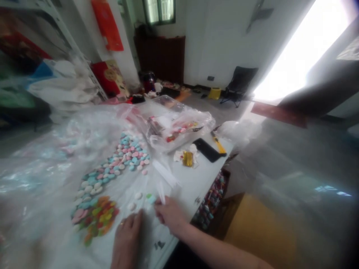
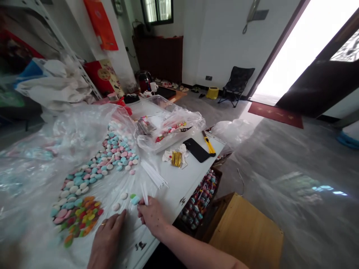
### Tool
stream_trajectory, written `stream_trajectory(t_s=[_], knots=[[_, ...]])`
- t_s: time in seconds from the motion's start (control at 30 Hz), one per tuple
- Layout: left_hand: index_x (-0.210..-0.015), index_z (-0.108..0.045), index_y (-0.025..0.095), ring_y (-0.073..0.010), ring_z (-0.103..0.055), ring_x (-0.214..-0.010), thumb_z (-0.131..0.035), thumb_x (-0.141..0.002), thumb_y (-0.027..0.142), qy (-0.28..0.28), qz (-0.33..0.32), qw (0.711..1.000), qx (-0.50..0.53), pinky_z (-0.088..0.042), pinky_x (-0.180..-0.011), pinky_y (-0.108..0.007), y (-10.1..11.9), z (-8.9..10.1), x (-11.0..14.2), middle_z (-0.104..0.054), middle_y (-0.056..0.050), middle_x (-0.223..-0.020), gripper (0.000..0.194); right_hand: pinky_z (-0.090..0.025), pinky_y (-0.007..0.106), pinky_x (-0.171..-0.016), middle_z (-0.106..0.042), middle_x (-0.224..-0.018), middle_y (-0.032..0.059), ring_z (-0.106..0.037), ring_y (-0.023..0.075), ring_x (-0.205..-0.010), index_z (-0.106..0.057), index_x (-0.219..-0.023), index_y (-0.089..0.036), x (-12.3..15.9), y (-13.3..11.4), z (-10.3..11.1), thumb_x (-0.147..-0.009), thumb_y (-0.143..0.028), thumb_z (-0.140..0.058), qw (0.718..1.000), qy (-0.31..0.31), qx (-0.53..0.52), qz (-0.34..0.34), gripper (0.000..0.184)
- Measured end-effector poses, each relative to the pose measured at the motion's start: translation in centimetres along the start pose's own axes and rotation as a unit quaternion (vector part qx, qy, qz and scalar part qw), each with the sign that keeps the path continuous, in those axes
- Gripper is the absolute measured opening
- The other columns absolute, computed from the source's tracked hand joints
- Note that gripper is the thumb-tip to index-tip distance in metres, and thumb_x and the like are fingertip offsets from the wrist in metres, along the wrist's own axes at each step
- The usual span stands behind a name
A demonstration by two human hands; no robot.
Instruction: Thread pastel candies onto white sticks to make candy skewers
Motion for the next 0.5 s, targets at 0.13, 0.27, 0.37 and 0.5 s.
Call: stream_trajectory(t_s=[0.13, 0.27, 0.37, 0.5], knots=[[-0.123, -0.064, 0.022, -0.0261, -0.064, -0.091, -0.035, -0.086, 0.004, 0.032, 0.024, 0.999, -0.007, -0.053, -0.079, -0.038, -1.3, -0.2, 0.7, -0.068, -0.012, -0.105, 0.050, -0.022, 0.020, -0.038, -0.046, -0.046, -0.0091, -0.036, 0.0069, -0.036, -0.052, -0.075, -0.019, 0.2, -0.3, -0.1, -0.067, -0.017, -0.052, 1.000, -0.005, 0.014, 0.002, 0.008], [-0.116, -0.065, 0.021, -0.0282, -0.061, -0.104, -0.035, -0.084, 0.004, 0.057, 0.022, 0.998, 0.020, -0.050, -0.091, -0.042, -1.9, -0.5, 1.5, -0.066, -0.013, -0.114, 0.047, -0.021, 0.020, -0.039, -0.046, -0.048, -0.0091, -0.035, 0.0064, -0.037, -0.051, -0.074, -0.019, 0.1, -0.1, -0.2, -0.069, -0.018, -0.054, 1.000, -0.007, 0.026, 0.001, 0.006], [-0.115, -0.065, 0.019, -0.0287, -0.062, -0.098, -0.037, -0.084, 0.008, 0.040, 0.062, 0.994, 0.086, -0.050, -0.087, -0.043, -1.9, 0.5, 1.4, -0.066, -0.014, -0.106, 0.043, -0.023, 0.020, -0.041, -0.046, -0.049, -0.0087, -0.035, 0.0064, -0.039, -0.052, -0.072, -0.019, 0.3, -0.5, -0.2, -0.070, -0.019, -0.056, 0.998, -0.008, 0.054, 0.003, 0.004], [-0.116, -0.061, 0.017, -0.0236, -0.059, -0.076, -0.050, -0.083, 0.027, 0.060, 0.291, 0.902, 0.313, -0.050, -0.072, -0.037, -2.8, 3.1, 1.8, -0.059, -0.005, -0.077, 0.036, -0.028, 0.022, -0.046, -0.047, -0.051, -0.0070, -0.038, 0.0085, -0.044, -0.055, -0.071, -0.019, 1.9, -0.6, -0.2, -0.072, -0.019, -0.055, 0.990, -0.005, 0.138, 0.001, 0.001]])
Point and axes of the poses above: each hand's wrist, its own x-axis away from the middle knuckle, its own z-axis out of the back of the hand, y = z × x, the point moved 5 cm from there along -x, towards the middle knuckle
